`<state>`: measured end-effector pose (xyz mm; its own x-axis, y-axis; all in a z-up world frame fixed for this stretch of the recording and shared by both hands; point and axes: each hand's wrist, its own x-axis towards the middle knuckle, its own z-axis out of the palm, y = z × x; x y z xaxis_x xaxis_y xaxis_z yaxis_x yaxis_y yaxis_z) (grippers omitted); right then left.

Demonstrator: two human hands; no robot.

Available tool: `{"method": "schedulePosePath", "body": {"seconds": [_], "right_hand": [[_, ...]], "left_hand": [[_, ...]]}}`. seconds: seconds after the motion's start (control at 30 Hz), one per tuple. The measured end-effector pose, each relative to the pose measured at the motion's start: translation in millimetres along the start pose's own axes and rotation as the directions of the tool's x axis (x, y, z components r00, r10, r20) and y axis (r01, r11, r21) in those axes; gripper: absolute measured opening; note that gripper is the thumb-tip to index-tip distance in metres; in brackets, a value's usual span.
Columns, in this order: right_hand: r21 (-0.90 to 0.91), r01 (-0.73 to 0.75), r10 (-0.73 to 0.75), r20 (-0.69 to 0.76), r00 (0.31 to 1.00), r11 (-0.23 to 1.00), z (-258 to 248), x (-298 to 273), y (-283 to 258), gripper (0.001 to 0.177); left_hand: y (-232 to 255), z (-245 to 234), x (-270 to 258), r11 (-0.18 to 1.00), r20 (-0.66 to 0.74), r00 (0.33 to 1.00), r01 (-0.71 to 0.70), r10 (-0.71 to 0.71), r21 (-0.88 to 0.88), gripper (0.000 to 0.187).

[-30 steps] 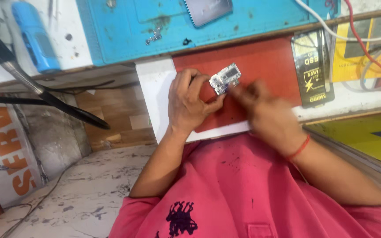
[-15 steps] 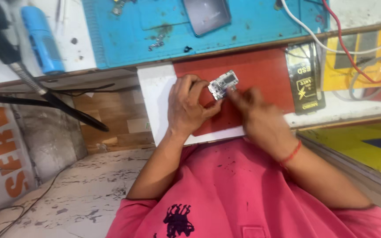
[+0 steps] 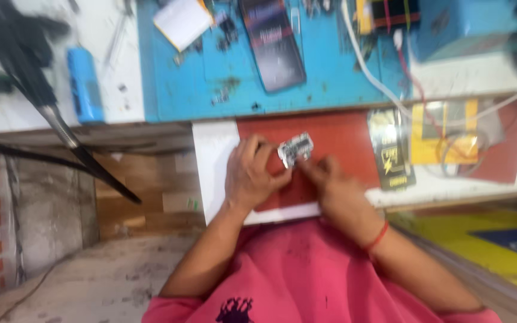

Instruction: The person cleans a small circuit board using a purple brush. They hold the board on a red mat and scrub its surface repeatedly with the brush.

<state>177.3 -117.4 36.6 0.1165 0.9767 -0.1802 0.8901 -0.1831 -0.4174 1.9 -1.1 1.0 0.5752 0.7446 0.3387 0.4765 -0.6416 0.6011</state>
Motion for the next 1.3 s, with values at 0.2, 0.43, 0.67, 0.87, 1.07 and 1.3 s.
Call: {"method": "schedulePosePath", "body": {"seconds": [0.2, 0.43, 0.67, 0.87, 1.07, 1.3], "right_hand": [[0.070, -0.035, 0.034, 0.002, 0.999, 0.997, 7.6, 1.1, 5.4, 0.064], [0.146, 0.030, -0.019, -0.081, 0.997, 0.989, 18.8, 1.0, 18.6, 0.064], [0.133, -0.033, 0.043, -0.078, 0.996, 0.991, 9.9, 0.8, 16.0, 0.061], [0.082, -0.030, 0.040, -0.127, 0.991, 0.996, 6.3, 3.4, 12.5, 0.058], [0.124, 0.031, -0.021, -0.083, 0.996, 0.992, 10.4, -5.5, 16.3, 0.061], [0.119, 0.092, -0.088, -0.039, 0.995, 0.989, 15.3, -5.1, 19.2, 0.062]], "left_hand": [[3.6, 0.0, -6.6, 0.999, 0.004, 1.000, 0.026, -0.026, -0.018, 0.048], [2.5, 1.1, -3.9, 0.999, 0.013, 0.999, 0.036, -0.035, -0.021, 0.046], [2.8, 2.8, -4.5, 0.999, 0.003, 0.999, 0.034, -0.034, -0.008, 0.045], [1.9, -0.2, -0.5, 0.999, 0.035, 0.999, 0.034, -0.034, 0.001, 0.046], [-2.5, 4.7, -14.9, 1.000, 0.043, 0.999, 0.001, -0.002, 0.028, 0.049], [47.7, -40.4, 10.1, 0.953, 0.023, 1.000, 0.006, 0.002, -0.304, 0.040]]}}
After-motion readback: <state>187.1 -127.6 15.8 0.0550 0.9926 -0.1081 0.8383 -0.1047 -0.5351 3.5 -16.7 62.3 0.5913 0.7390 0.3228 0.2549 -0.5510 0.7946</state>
